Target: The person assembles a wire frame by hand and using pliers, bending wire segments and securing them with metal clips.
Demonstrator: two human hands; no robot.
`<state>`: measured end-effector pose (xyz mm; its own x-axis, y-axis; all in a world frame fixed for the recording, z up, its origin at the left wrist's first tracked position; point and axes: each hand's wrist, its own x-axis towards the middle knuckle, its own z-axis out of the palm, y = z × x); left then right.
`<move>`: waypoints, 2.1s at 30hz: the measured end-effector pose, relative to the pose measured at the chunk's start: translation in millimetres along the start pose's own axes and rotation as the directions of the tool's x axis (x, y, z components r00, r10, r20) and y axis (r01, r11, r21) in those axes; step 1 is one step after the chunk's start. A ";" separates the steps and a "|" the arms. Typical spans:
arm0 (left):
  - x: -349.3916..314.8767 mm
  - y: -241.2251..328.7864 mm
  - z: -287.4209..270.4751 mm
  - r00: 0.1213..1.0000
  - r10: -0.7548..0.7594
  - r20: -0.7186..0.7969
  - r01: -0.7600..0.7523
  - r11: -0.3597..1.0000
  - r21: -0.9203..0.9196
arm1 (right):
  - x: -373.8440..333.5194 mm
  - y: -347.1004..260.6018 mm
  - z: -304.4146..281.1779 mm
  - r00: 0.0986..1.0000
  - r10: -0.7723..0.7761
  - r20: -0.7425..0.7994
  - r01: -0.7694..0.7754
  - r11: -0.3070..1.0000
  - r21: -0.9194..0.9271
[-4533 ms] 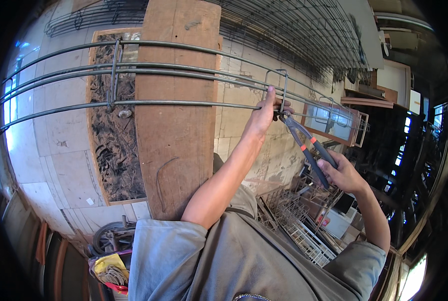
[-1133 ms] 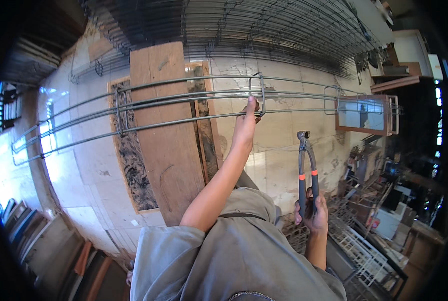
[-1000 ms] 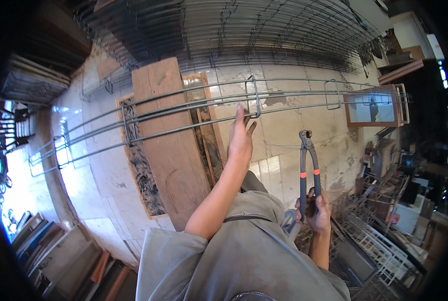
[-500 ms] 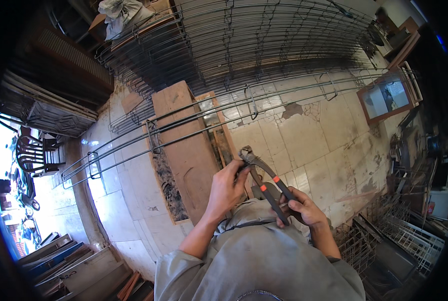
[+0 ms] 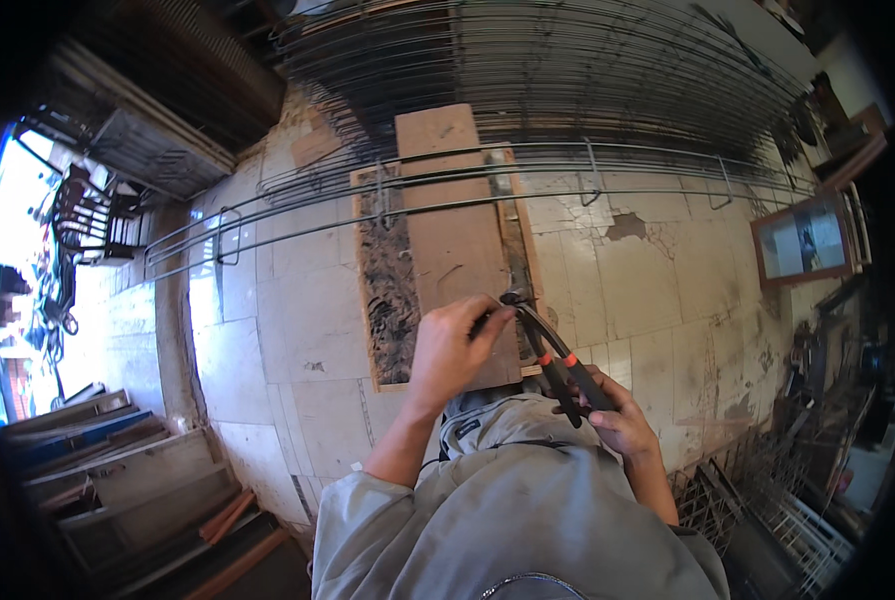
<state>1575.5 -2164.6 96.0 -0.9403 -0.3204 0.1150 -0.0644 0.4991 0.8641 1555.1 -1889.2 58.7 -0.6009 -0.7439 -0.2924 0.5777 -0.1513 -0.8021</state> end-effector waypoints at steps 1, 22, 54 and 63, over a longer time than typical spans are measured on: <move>-3.3 0.0 -1.2 1.000 -0.017 -0.020 0.018 0.997 0.073 | -2.7 -2.9 0.2 0.999 0.038 -0.031 -0.042 0.989 -0.139; -45.6 26.9 77.6 0.830 -0.536 -0.154 0.176 0.514 -0.839 | 124.0 57.1 -86.6 0.942 -0.328 -0.068 0.070 0.392 -0.917; 10.8 105.3 258.8 0.802 -0.592 0.079 0.335 0.336 -0.880 | 33.6 -93.4 -186.3 0.973 -0.215 0.085 0.229 0.948 -0.221; 17.4 62.1 265.6 0.956 0.271 -0.110 -0.261 0.961 0.096 | -27.1 -164.1 -248.7 0.994 -0.097 -0.051 0.101 0.990 0.097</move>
<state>1466.4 -1925.4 21.5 -0.8797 -0.2600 0.3981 0.1514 0.6404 0.7529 1339.2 -1682.3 68.7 -0.6812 -0.6919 -0.2393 0.5648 -0.2886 -0.7731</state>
